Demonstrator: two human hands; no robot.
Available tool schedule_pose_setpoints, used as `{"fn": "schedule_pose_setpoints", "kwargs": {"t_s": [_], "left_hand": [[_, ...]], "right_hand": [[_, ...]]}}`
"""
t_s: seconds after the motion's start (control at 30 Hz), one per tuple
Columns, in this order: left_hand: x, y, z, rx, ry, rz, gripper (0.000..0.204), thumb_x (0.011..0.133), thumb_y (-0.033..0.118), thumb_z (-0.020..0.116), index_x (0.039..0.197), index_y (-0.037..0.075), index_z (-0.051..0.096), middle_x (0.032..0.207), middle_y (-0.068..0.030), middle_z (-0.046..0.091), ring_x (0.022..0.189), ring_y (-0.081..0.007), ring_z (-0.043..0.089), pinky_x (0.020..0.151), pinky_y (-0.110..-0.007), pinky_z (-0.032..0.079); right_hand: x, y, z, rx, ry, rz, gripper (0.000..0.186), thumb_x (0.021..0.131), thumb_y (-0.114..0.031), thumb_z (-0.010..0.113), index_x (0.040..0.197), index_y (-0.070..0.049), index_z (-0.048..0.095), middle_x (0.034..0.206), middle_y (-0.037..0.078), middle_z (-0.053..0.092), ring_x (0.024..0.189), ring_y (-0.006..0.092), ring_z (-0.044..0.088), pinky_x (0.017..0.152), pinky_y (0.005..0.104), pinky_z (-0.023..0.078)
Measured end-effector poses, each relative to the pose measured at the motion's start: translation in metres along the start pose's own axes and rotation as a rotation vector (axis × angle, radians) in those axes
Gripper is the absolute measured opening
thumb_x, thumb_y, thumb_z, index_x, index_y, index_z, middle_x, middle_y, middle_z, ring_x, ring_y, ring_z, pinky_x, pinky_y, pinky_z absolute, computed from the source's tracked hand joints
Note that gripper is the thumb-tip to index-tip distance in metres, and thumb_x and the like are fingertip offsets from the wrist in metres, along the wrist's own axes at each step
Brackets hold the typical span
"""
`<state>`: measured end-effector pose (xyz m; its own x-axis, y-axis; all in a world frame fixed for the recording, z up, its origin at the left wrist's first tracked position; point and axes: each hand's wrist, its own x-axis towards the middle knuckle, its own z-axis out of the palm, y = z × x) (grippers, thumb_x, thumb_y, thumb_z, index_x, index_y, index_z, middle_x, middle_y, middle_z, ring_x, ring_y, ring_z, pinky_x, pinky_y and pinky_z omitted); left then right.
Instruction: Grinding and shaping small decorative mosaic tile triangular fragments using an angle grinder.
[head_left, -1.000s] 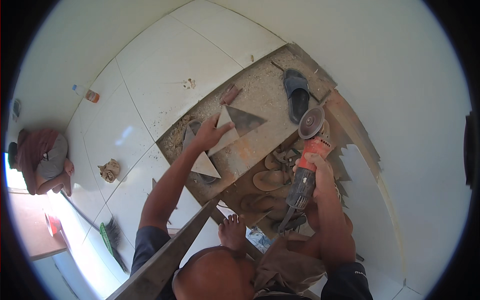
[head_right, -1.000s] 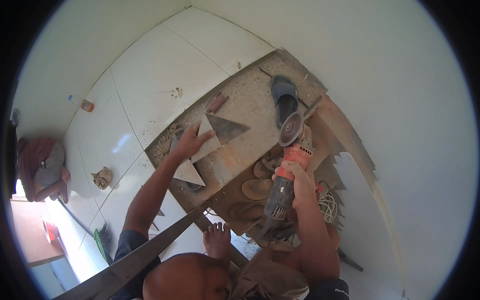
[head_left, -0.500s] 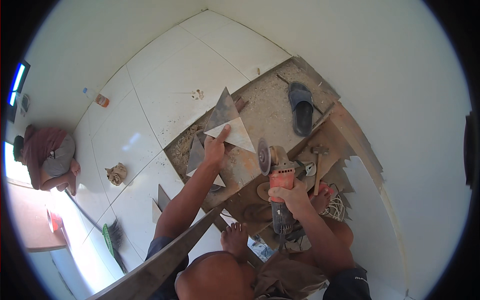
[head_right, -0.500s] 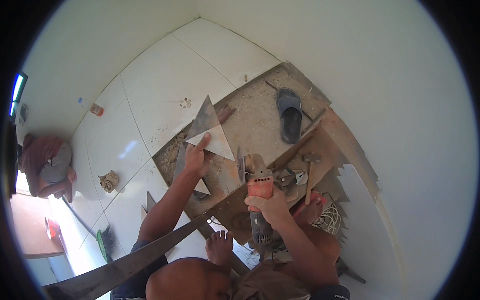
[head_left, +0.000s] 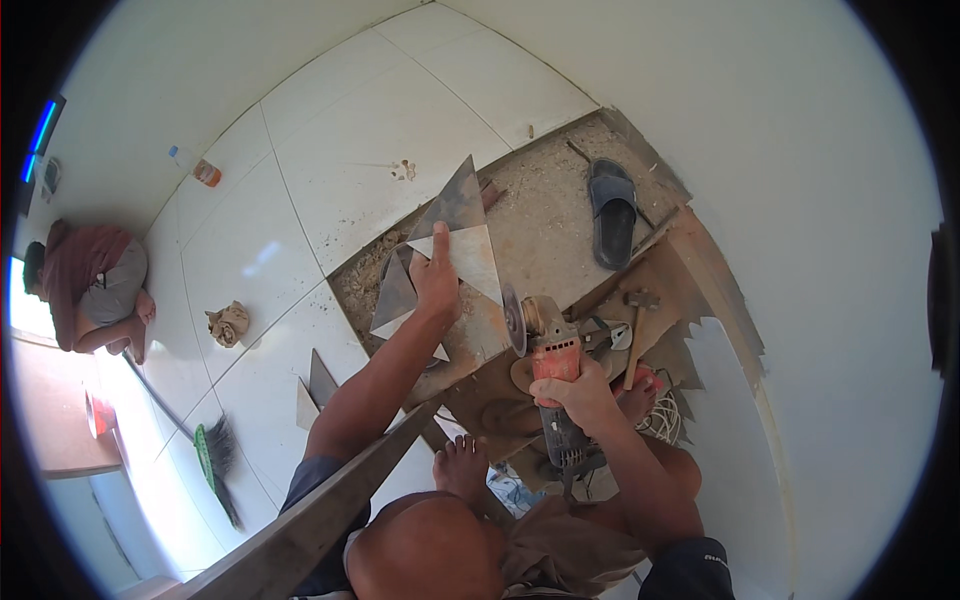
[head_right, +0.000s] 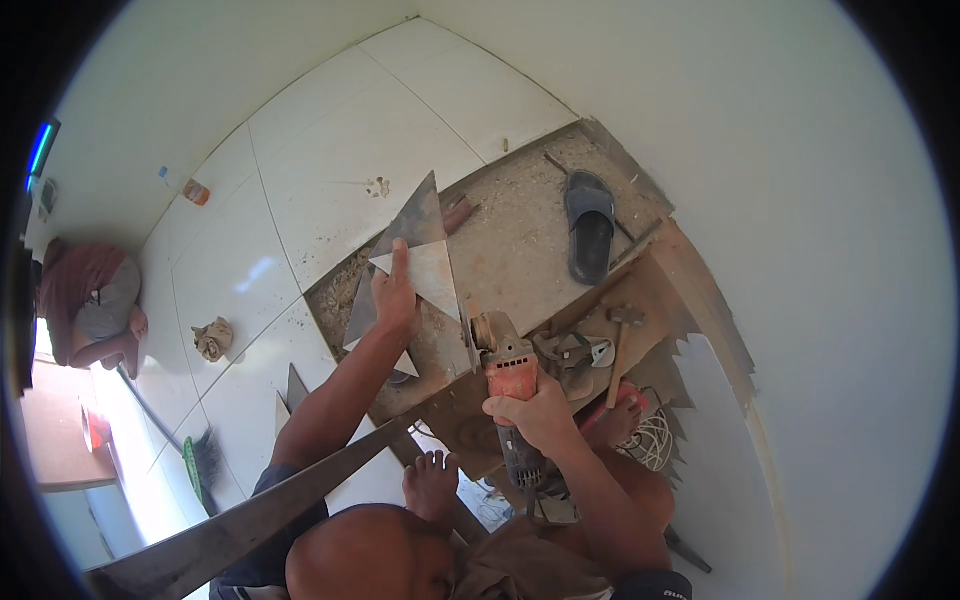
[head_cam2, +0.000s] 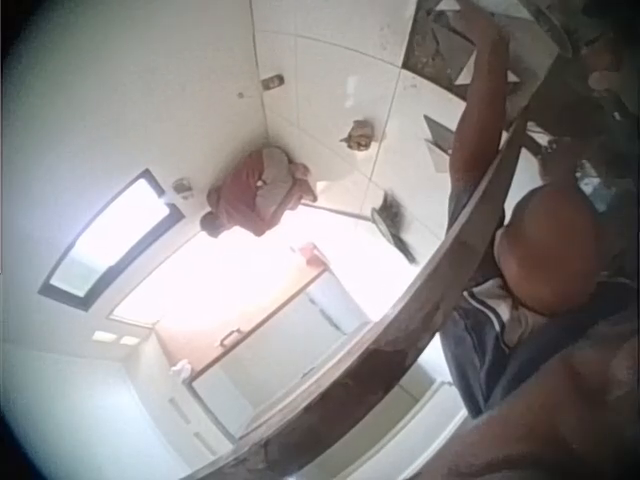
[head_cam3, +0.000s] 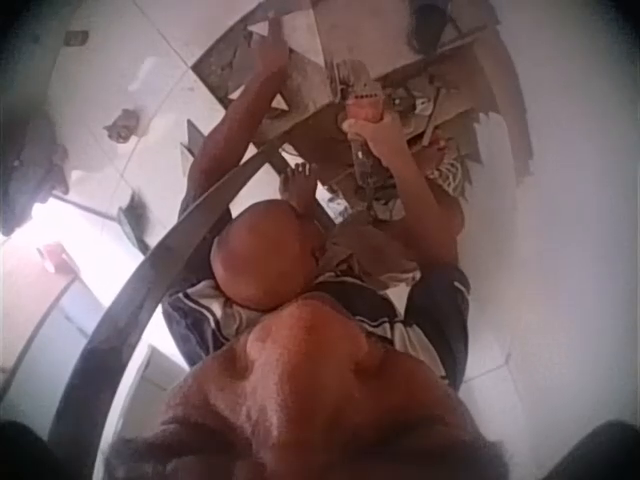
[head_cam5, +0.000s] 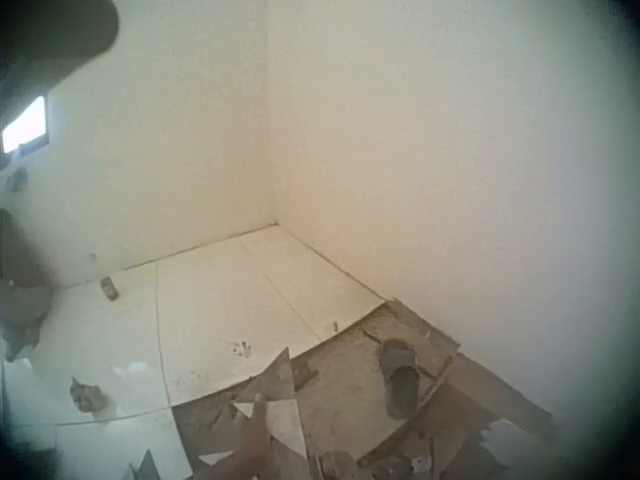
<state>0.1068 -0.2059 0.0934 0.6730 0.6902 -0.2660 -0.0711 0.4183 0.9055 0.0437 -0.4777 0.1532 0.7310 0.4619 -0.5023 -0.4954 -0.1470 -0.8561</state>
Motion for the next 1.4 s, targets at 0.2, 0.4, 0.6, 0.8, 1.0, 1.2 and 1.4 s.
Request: {"fn": "schedule_pose_setpoints", "kwargs": {"t_s": [0.2,0.4,0.6,0.8,1.0,1.2,1.4], "left_hand": [[0.005,0.005,0.001,0.016,0.032,0.100,0.043,0.101,0.044,0.064,0.108,0.001,0.065,0.101,-0.0017,0.065,0.088,-0.0107,0.056,0.077,-0.031,0.046],[-0.004,0.010,0.001,0.140,0.033,0.155,0.045,0.102,0.043,0.063,0.112,0.000,0.066,0.104,-0.0028,0.066,0.090,-0.0108,0.056,0.079,-0.031,0.046],[-0.007,0.010,0.001,0.114,0.052,0.197,0.045,0.102,0.043,0.063,0.113,-0.001,0.066,0.104,-0.0031,0.066,0.091,-0.0104,0.056,0.080,-0.030,0.046],[0.001,0.014,0.001,0.121,0.108,0.218,0.044,0.101,0.044,0.064,0.104,0.000,0.067,0.094,-0.0013,0.065,0.083,-0.0101,0.054,0.073,-0.031,0.046],[0.002,0.016,-0.001,0.190,0.158,0.207,0.046,0.101,0.045,0.065,0.102,0.000,0.067,0.092,-0.0013,0.065,0.081,-0.0102,0.053,0.072,-0.032,0.045],[-0.006,0.022,0.002,0.196,0.160,0.206,0.045,0.101,0.044,0.064,0.105,-0.001,0.068,0.096,-0.0027,0.067,0.086,-0.0105,0.055,0.077,-0.031,0.046],[-0.008,0.017,-0.001,0.153,0.081,0.228,0.042,0.103,0.040,0.063,0.110,-0.001,0.068,0.100,-0.0025,0.067,0.089,-0.0104,0.056,0.079,-0.030,0.046]], "right_hand": [[0.003,0.009,0.002,-0.018,-0.014,0.006,0.037,0.076,-0.006,0.082,0.108,-0.001,0.064,0.090,0.003,0.065,0.073,0.0089,0.062,0.067,0.0276,0.054],[0.003,0.002,0.006,0.010,-0.014,0.021,0.034,0.077,-0.005,0.081,0.105,-0.001,0.064,0.088,0.003,0.065,0.072,0.0088,0.062,0.064,0.0271,0.053],[0.005,0.002,0.009,0.003,-0.010,0.027,0.030,0.077,-0.006,0.081,0.102,-0.001,0.064,0.082,0.002,0.064,0.069,0.0091,0.062,0.063,0.0268,0.052],[0.007,0.009,0.006,-0.035,-0.036,0.023,0.035,0.077,-0.007,0.080,0.106,0.001,0.062,0.089,0.006,0.066,0.073,0.0159,0.067,0.068,0.0311,0.057],[0.004,0.005,0.010,-0.019,-0.016,0.008,0.029,0.078,-0.006,0.081,0.099,-0.001,0.063,0.083,0.002,0.065,0.068,0.0094,0.062,0.062,0.0270,0.053],[0.004,0.004,0.009,-0.033,-0.024,0.024,0.028,0.078,-0.005,0.081,0.099,-0.001,0.063,0.082,0.002,0.065,0.068,0.0091,0.062,0.062,0.0269,0.052],[0.005,0.003,0.008,-0.008,-0.027,0.074,0.029,0.078,-0.005,0.081,0.102,0.000,0.064,0.086,0.003,0.066,0.072,0.0098,0.064,0.064,0.0264,0.055]]}}
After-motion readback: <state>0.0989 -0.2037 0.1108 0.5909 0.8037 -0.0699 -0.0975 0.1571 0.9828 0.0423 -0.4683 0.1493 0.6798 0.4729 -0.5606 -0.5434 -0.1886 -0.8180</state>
